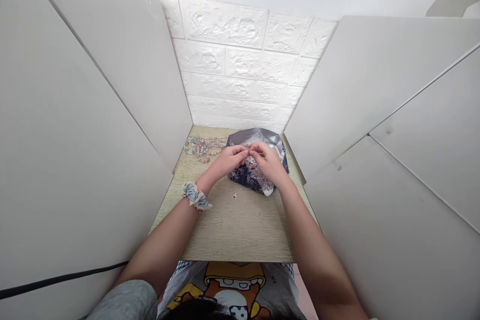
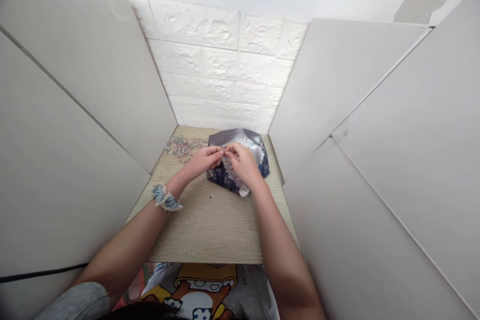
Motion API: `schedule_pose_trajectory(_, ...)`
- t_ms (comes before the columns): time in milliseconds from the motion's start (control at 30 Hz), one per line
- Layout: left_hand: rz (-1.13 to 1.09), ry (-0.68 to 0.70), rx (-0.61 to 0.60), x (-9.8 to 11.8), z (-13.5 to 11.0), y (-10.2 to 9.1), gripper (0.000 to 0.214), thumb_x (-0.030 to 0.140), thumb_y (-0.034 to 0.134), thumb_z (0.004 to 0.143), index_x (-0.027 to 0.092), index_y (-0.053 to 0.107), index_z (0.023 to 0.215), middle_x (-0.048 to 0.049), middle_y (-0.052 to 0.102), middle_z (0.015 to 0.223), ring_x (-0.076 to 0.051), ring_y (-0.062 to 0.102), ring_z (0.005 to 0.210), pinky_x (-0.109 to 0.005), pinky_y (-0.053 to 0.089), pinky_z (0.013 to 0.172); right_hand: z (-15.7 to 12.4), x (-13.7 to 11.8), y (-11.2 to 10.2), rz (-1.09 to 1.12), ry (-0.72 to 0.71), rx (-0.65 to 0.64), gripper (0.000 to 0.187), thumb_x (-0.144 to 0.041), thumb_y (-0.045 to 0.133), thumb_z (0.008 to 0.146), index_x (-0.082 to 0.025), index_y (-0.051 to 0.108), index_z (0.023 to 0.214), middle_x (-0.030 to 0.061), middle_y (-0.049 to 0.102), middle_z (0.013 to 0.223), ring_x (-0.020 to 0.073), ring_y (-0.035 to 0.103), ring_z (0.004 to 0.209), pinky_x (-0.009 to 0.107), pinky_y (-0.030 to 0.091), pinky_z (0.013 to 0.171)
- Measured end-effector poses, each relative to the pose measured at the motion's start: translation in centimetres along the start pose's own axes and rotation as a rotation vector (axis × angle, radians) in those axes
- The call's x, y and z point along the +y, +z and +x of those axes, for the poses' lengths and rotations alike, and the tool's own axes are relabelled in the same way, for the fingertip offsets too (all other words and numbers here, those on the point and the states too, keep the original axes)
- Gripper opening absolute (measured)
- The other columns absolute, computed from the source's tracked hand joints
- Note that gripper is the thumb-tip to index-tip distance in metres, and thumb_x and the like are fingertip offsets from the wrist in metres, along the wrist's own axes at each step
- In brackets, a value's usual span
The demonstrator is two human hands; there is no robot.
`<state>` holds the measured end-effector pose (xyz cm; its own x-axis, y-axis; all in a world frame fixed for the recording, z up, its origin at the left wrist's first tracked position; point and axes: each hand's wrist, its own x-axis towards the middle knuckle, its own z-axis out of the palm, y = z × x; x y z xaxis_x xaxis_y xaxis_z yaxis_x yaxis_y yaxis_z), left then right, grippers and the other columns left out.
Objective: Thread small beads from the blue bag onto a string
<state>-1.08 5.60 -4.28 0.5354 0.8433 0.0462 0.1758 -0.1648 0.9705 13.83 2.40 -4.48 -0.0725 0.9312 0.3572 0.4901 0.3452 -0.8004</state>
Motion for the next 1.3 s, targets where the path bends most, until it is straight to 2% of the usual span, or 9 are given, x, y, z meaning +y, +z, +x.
schedule_pose_trajectory(167, 0.093, 0.018, 0.045, -0.5, 0.2, 0.0, 0.028, 0.042, 0.049, 0.074, 0.015, 0.053, 0.070, 0.0032, 0.048, 0.059, -0.007, 0.040, 0.051, -0.020, 0.032, 0.049, 0.1, 0.5, -0.4, -0.090, 0.094, 0.016, 0.014, -0.029, 0.039, 0.080, -0.021, 0.051, 0.081, -0.0001, 0.056, 0.076, 0.0133, 0.048, 0.062, 0.026, 0.037, 0.060)
schedule_pose_trajectory(300, 0.137, 0.031, 0.056, -0.7, 0.3, -0.1, 0.028, 0.041, 0.047, 0.075, 0.015, 0.055, 0.070, 0.0008, 0.055, 0.065, -0.010, 0.049, 0.057, -0.022, 0.037, 0.057, 0.3, 2.1, -0.8, -0.342, 0.065, 0.076, 0.015, -0.022, 0.035, 0.081, -0.020, 0.050, 0.079, 0.0039, 0.054, 0.078, 0.0172, 0.048, 0.072, 0.030, 0.037, 0.068)
schedule_pose_trajectory(433, 0.177, 0.038, 0.105, -1.1, 0.6, -0.3, 0.028, 0.041, 0.050, 0.072, 0.015, 0.061, 0.074, -0.0002, 0.059, 0.068, -0.011, 0.051, 0.061, -0.024, 0.039, 0.060, 0.3, 3.9, -0.6, -0.535, 0.078, -0.054, 0.016, -0.015, 0.036, 0.080, -0.019, 0.051, 0.078, 0.0083, 0.053, 0.089, 0.0193, 0.048, 0.085, 0.031, 0.037, 0.076)
schedule_pose_trajectory(633, 0.172, 0.055, 0.102, -1.5, 0.8, -0.5, 0.031, 0.043, 0.052, 0.072, 0.015, 0.062, 0.068, -0.0013, 0.061, 0.066, -0.013, 0.053, 0.064, -0.024, 0.041, 0.065, 0.6, 5.0, 0.2, -0.619, 0.133, -0.165, 0.019, -0.011, 0.036, 0.079, -0.018, 0.054, 0.078, 0.0096, 0.052, 0.092, 0.0187, 0.049, 0.083, 0.032, 0.038, 0.077)
schedule_pose_trajectory(900, 0.186, 0.040, 0.102, -1.6, 0.7, -0.5, 0.035, 0.047, 0.050, 0.073, 0.014, 0.063, 0.072, -0.0019, 0.062, 0.067, -0.013, 0.054, 0.064, -0.024, 0.041, 0.063, 0.6, 4.6, 0.4, -0.655, 0.145, -0.196, 0.019, -0.016, 0.037, 0.081, -0.017, 0.053, 0.071, 0.0095, 0.052, 0.088, 0.0180, 0.050, 0.080, 0.031, 0.038, 0.073)
schedule_pose_trajectory(1100, 0.135, 0.028, 0.118, -1.7, 0.9, -0.4, 0.035, 0.045, 0.051, 0.072, 0.013, 0.064, 0.078, -0.0036, 0.064, 0.072, -0.013, 0.055, 0.066, -0.025, 0.043, 0.065, 0.1, 4.0, 0.7, -0.651, 0.125, -0.170, 0.018, -0.018, 0.033, 0.084, -0.018, 0.051, 0.080, 0.0107, 0.051, 0.093, 0.0200, 0.049, 0.080, 0.033, 0.038, 0.069)
schedule_pose_trajectory(1200, 0.096, 0.023, 0.120, -1.4, 0.8, -0.3, 0.034, 0.044, 0.052, 0.072, 0.013, 0.064, 0.077, -0.0039, 0.064, 0.072, -0.012, 0.054, 0.065, -0.025, 0.043, 0.064, 0.2, 3.4, 0.6, -0.542, 0.109, -0.066, 0.018, -0.020, 0.029, 0.085, -0.018, 0.047, 0.083, 0.0092, 0.050, 0.089, 0.0202, 0.047, 0.081, 0.033, 0.038, 0.070)
schedule_pose_trajectory(1300, 0.044, 0.012, 0.118, -0.9, 0.7, -0.2, 0.033, 0.044, 0.054, 0.070, 0.013, 0.063, 0.077, -0.0042, 0.064, 0.071, -0.011, 0.053, 0.063, -0.024, 0.043, 0.062, 0.4, 2.5, 0.6, -0.289, 0.085, 0.027, 0.020, -0.026, 0.029, 0.086, -0.019, 0.045, 0.078, 0.0051, 0.051, 0.083, 0.0174, 0.047, 0.079, 0.032, 0.039, 0.072)
